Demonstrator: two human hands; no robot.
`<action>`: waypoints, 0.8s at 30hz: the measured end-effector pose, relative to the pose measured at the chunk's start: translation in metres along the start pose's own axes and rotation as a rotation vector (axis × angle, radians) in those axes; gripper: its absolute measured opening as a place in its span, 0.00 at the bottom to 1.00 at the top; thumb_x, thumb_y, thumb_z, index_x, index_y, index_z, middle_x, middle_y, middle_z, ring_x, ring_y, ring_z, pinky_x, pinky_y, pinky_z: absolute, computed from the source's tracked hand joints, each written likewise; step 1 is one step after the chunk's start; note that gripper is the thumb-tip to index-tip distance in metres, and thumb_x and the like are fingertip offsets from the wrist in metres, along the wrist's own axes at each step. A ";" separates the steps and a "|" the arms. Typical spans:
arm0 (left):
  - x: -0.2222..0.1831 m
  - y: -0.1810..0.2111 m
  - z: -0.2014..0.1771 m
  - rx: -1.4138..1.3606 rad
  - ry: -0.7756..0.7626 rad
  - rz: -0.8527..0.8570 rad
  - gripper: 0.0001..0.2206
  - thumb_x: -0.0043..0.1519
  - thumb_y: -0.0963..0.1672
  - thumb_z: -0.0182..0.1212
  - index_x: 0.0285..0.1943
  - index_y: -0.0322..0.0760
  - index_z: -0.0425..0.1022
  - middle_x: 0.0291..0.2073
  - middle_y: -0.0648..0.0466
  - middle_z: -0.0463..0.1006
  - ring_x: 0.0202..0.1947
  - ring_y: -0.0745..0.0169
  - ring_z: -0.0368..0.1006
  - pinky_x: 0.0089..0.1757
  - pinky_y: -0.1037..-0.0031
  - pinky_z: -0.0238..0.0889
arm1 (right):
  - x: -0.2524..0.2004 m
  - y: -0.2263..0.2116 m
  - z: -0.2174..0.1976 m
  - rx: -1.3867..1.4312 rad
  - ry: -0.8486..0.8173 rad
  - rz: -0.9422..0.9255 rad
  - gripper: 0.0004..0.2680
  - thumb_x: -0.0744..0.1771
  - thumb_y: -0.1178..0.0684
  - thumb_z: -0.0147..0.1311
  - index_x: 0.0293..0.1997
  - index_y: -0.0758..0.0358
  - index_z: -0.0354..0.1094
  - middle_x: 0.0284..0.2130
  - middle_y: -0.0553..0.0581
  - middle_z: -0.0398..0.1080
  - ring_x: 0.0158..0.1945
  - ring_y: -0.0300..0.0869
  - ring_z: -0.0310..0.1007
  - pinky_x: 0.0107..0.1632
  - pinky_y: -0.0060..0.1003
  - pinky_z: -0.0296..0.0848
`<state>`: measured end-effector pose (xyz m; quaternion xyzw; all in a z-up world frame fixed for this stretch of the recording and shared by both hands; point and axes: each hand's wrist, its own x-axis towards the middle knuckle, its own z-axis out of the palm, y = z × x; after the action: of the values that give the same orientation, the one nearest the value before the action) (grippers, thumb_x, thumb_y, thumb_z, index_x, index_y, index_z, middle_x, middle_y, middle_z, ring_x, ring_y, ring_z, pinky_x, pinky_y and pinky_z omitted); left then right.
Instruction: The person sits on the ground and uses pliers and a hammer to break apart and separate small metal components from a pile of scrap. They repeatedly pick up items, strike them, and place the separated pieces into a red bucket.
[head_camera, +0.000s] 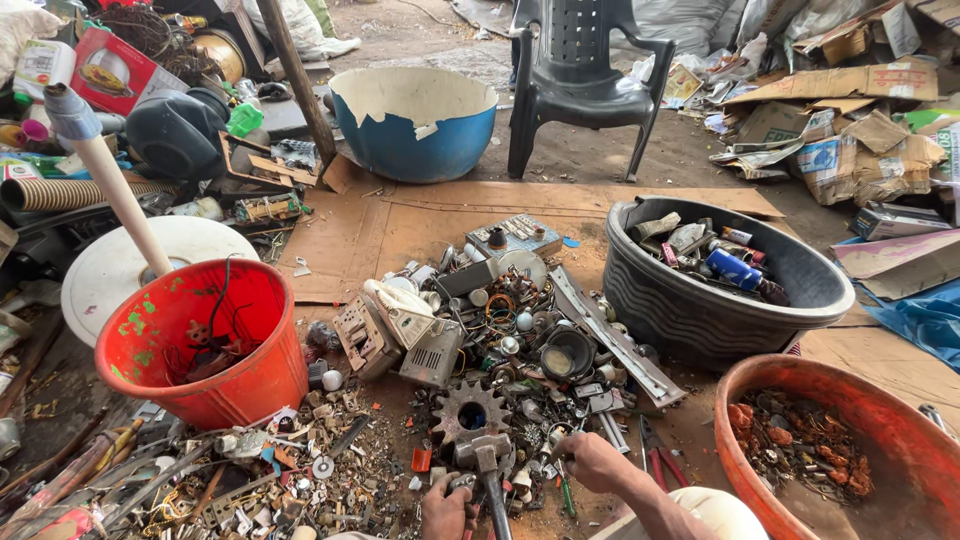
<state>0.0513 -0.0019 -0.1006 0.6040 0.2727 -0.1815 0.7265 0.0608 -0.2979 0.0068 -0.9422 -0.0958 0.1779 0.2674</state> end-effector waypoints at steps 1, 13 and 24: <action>0.002 0.001 0.001 0.001 -0.003 -0.008 0.22 0.60 0.35 0.57 0.65 0.31 0.72 0.30 0.42 0.80 0.17 0.63 0.73 0.17 0.73 0.63 | 0.001 -0.005 -0.005 0.001 -0.046 0.121 0.10 0.65 0.61 0.51 0.47 0.60 0.77 0.45 0.59 0.78 0.44 0.44 0.78 0.50 0.40 0.79; 0.007 -0.004 -0.002 0.132 -0.012 -0.042 0.22 0.62 0.37 0.58 0.67 0.34 0.71 0.28 0.41 0.80 0.16 0.63 0.72 0.17 0.73 0.61 | -0.010 -0.026 -0.022 0.000 -0.009 0.154 0.08 0.67 0.56 0.52 0.45 0.61 0.78 0.37 0.57 0.80 0.36 0.40 0.78 0.45 0.36 0.79; 0.010 -0.008 -0.003 0.092 0.035 -0.008 0.23 0.59 0.36 0.59 0.66 0.31 0.69 0.30 0.39 0.82 0.18 0.61 0.74 0.19 0.72 0.66 | -0.051 -0.026 -0.088 0.007 0.539 0.418 0.08 0.68 0.52 0.53 0.49 0.56 0.78 0.39 0.57 0.80 0.33 0.39 0.76 0.40 0.39 0.78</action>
<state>0.0537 -0.0004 -0.1132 0.6387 0.2794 -0.1861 0.6924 0.0457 -0.3318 0.1054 -0.9536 0.1743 -0.0264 0.2439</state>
